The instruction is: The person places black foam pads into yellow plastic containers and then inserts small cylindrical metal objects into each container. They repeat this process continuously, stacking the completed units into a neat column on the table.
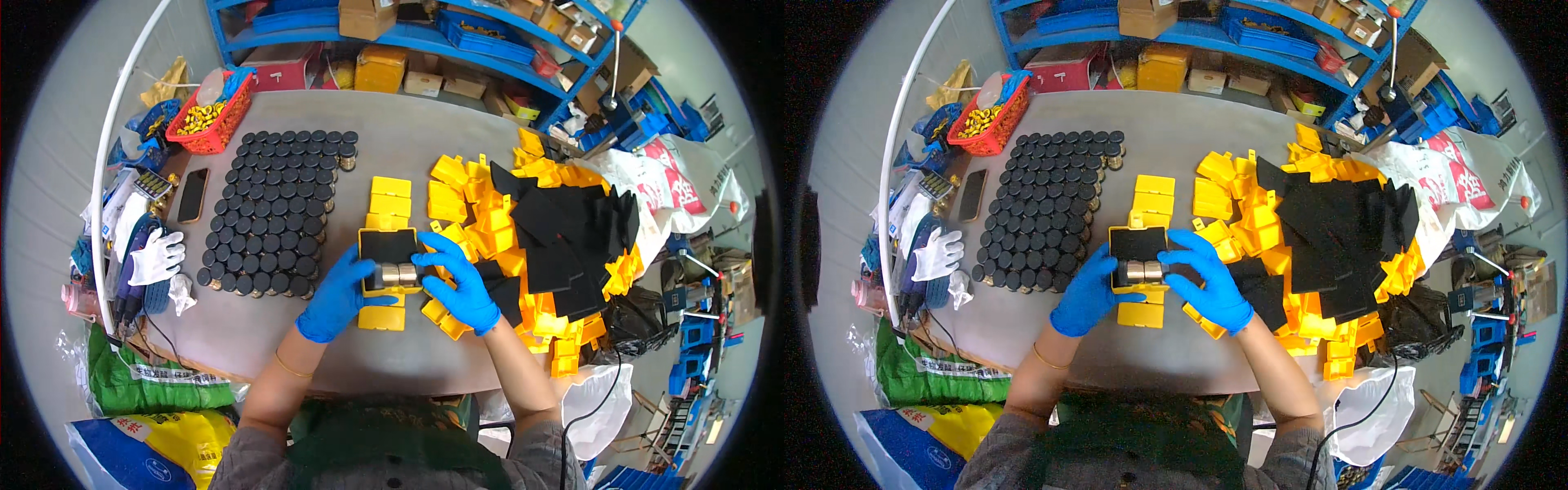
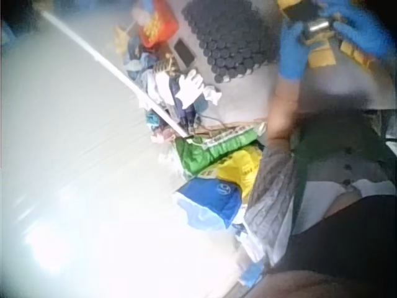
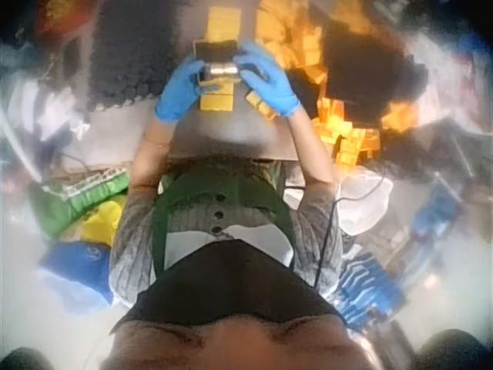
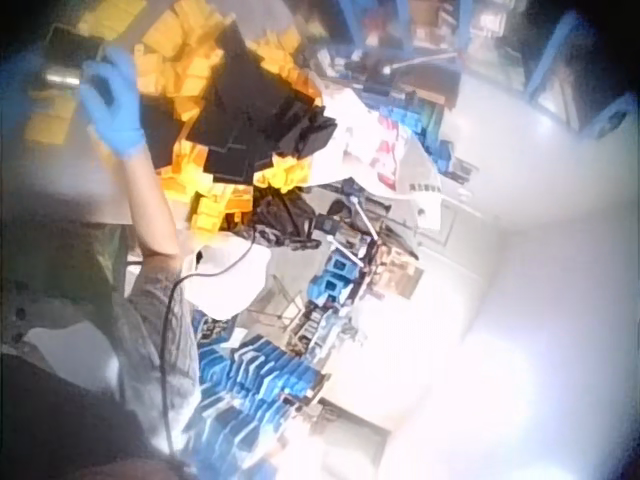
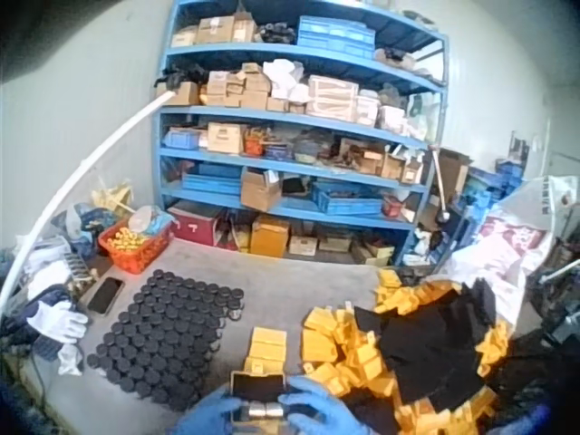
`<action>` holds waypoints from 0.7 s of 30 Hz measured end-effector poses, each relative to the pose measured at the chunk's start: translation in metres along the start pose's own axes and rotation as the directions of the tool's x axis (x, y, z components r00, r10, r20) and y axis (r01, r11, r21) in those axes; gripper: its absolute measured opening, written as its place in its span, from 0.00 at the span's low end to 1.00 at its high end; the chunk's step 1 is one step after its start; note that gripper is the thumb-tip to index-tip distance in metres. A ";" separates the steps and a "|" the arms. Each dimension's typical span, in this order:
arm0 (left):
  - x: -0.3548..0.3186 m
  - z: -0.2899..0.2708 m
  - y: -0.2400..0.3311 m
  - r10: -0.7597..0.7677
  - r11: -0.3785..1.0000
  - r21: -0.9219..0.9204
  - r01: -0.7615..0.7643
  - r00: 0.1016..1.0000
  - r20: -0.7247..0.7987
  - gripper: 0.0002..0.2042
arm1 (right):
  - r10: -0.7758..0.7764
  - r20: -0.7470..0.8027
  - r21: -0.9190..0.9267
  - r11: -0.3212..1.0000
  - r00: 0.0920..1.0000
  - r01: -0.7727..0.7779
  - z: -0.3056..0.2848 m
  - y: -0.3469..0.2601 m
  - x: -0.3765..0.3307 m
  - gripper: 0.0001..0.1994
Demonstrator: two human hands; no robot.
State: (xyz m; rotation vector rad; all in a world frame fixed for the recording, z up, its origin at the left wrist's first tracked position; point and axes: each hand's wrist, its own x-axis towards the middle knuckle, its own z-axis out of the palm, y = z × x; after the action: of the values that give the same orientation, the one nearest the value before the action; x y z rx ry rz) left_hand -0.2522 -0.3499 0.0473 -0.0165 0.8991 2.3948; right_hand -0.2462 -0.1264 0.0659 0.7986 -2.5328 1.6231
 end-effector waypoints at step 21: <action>-0.042 0.024 0.016 -0.465 0.866 -0.052 0.498 0.838 0.286 0.24 | -0.050 0.408 -0.093 0.991 0.912 0.096 -0.017 -0.053 -0.018 0.31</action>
State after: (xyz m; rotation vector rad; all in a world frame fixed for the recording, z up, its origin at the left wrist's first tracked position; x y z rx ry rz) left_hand -0.2215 -0.3664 0.0846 0.0256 0.5370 1.9141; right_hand -0.2123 -0.1215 0.1129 1.3216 -2.7821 1.3980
